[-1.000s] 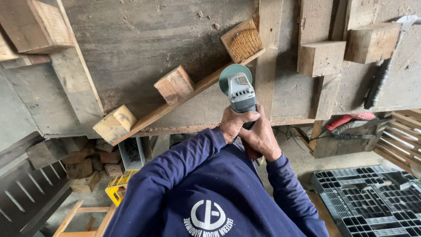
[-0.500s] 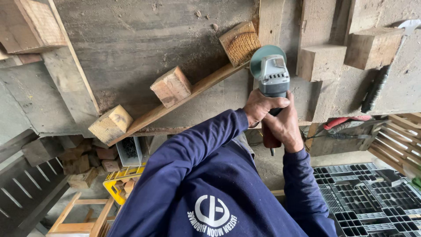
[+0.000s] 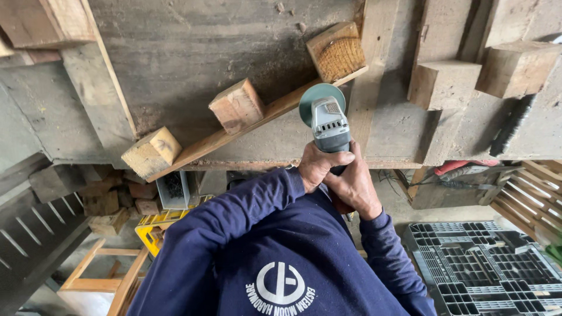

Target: The person uses an angle grinder to sand and smooth various wooden blocks and components of a pallet, moving the tool across different sides of the wood.

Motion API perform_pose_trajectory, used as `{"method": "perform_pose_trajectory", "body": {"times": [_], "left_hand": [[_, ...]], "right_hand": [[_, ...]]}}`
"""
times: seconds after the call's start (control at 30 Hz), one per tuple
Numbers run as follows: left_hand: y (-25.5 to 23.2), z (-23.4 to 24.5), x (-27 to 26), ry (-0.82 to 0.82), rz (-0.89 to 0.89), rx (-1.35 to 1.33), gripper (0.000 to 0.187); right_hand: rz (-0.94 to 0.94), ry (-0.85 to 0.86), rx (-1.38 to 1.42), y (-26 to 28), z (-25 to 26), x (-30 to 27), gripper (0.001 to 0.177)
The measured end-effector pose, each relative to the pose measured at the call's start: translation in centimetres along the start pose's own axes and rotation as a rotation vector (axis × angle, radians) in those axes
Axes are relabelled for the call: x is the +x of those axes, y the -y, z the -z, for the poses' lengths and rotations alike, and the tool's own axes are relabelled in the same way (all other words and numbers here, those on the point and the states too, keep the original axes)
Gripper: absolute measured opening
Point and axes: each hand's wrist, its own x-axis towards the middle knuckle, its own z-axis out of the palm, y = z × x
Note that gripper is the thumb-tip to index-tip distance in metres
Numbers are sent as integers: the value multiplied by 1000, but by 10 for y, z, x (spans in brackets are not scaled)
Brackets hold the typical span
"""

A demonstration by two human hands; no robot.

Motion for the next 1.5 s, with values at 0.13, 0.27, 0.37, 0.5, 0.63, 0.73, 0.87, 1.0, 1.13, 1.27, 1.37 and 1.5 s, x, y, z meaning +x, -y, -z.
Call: {"method": "perform_pose_trajectory", "body": {"times": [0.13,0.27,0.37,0.5,0.63,0.73,0.87,1.0,1.13,1.27,1.37,1.5], "left_hand": [[1,9,-11,-41,-5,-25,36],[5,19,-20,-58,-41,-48,36],[8,30,-25,-75,-54,-38,34],[10,43,-36,-93,-76,-25,34],[8,53,-52,-106,-92,-29,37],[4,65,-64,-99,-91,-13,37],[1,80,-80,-119,-116,-29,39],[-1,85,-81,-112,-115,-29,38],[-4,73,-63,5,-128,-58,40],[-7,77,-69,50,-104,-44,39],[-8,84,-87,-23,-70,-91,40],[-7,81,-71,48,-88,-12,40]], "right_hand": [[15,36,-45,4,-12,-3,92],[26,63,-106,7,-21,-5,93],[57,100,-125,9,-30,-6,94],[39,128,-138,12,-45,-10,92],[37,136,-184,17,-61,-16,93],[44,143,-205,22,-74,-22,91],[62,160,-241,27,-92,-25,92],[66,146,-271,30,-99,-27,91],[12,49,-245,38,-91,-27,83],[-60,37,-260,45,-96,-32,82],[-4,94,-294,40,-105,-37,81],[34,72,-219,30,-100,-31,78]]}}
